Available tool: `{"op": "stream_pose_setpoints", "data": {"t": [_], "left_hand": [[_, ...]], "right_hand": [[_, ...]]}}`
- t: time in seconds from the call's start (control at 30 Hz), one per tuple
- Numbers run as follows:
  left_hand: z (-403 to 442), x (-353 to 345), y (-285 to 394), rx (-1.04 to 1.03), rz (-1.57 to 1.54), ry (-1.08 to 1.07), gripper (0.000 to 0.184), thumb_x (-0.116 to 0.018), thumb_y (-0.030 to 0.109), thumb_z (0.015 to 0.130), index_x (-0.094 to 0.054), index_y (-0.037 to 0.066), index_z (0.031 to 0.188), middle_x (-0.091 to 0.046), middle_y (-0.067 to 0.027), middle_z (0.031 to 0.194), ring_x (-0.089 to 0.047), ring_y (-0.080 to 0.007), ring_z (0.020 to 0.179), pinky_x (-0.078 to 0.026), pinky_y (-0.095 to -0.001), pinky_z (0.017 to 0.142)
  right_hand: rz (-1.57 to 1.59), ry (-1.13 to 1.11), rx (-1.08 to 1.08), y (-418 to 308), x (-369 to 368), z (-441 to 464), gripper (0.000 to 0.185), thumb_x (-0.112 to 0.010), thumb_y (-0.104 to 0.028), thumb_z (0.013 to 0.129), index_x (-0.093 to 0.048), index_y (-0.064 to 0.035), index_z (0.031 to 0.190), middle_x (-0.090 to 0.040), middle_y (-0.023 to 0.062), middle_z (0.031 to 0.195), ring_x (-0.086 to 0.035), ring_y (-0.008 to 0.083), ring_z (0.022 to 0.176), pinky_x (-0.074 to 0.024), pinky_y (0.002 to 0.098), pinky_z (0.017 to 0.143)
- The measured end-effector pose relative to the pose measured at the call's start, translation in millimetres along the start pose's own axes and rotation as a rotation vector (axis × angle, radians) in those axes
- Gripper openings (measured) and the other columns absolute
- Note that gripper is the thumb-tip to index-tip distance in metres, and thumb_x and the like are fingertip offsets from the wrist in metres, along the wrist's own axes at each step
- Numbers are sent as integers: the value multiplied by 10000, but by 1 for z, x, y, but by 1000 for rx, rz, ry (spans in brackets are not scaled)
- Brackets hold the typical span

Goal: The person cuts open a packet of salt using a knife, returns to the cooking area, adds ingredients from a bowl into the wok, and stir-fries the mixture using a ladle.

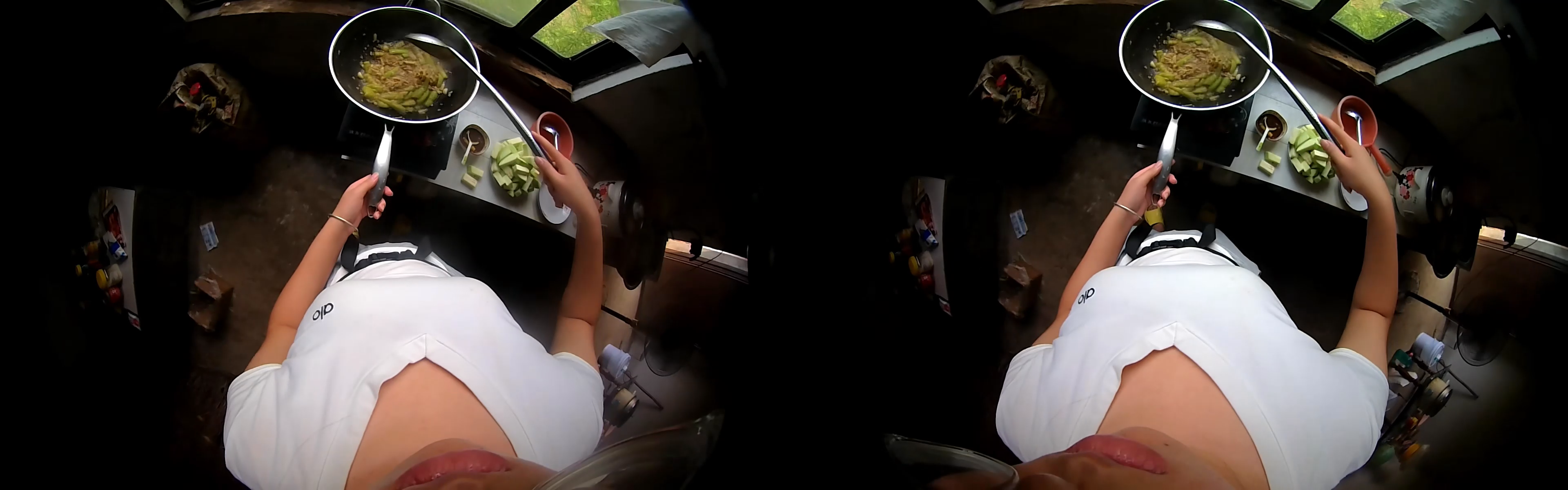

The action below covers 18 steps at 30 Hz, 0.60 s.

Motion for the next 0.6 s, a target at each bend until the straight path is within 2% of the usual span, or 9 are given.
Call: {"op": "stream_pose_setpoints", "data": {"t": [0.1,0.17,0.5,0.57,0.6], "left_hand": [[-2,-3,2,4,27,3,383,-417,302,958,-454,22,1217,-598,-77,815,-551,-131,551,-415,-241,427],[-2,-5,5,-5,26,-17,263,-445,328,946,-482,68,940,-607,-80,803,-553,-135,548,-433,-267,449],[-4,-6,6,1,33,-4,257,-434,323,950,-484,72,950,-606,-78,806,-554,-133,556,-432,-265,452],[-2,-5,5,3,48,5,253,-432,320,952,-484,72,961,-606,-76,807,-555,-133,554,-433,-265,454],[-2,-6,4,0,45,5,253,-432,320,952,-484,72,961,-606,-76,807,-555,-133,554,-433,-265,454]], "right_hand": [[191,-92,-52,2,-13,-9,476,-503,-211,927,-383,-160,1385,-355,-64,518,-296,24,353,-238,181,326],[243,-181,-134,6,-33,-12,479,-498,-202,927,-377,-157,1389,-334,-67,509,-289,28,347,-240,190,317],[86,-254,-156,24,-79,16,482,-467,-253,936,-355,-226,1404,-339,-41,515,-322,64,343,-294,231,323],[-78,-165,-17,12,-88,26,480,-461,-259,938,-347,-275,1404,-385,-8,540,-344,78,356,-323,238,343],[-81,-166,-15,10,-82,22,480,-461,-259,938,-347,-275,1404,-385,-8,540,-344,78,356,-323,238,343]]}}
Point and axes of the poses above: each hand's wrist, its own z-axis towards the middle knuckle, its own x-axis out of the back of the hand, y = z × x, the point moved 10 cm from there along z, towards the middle knuckle
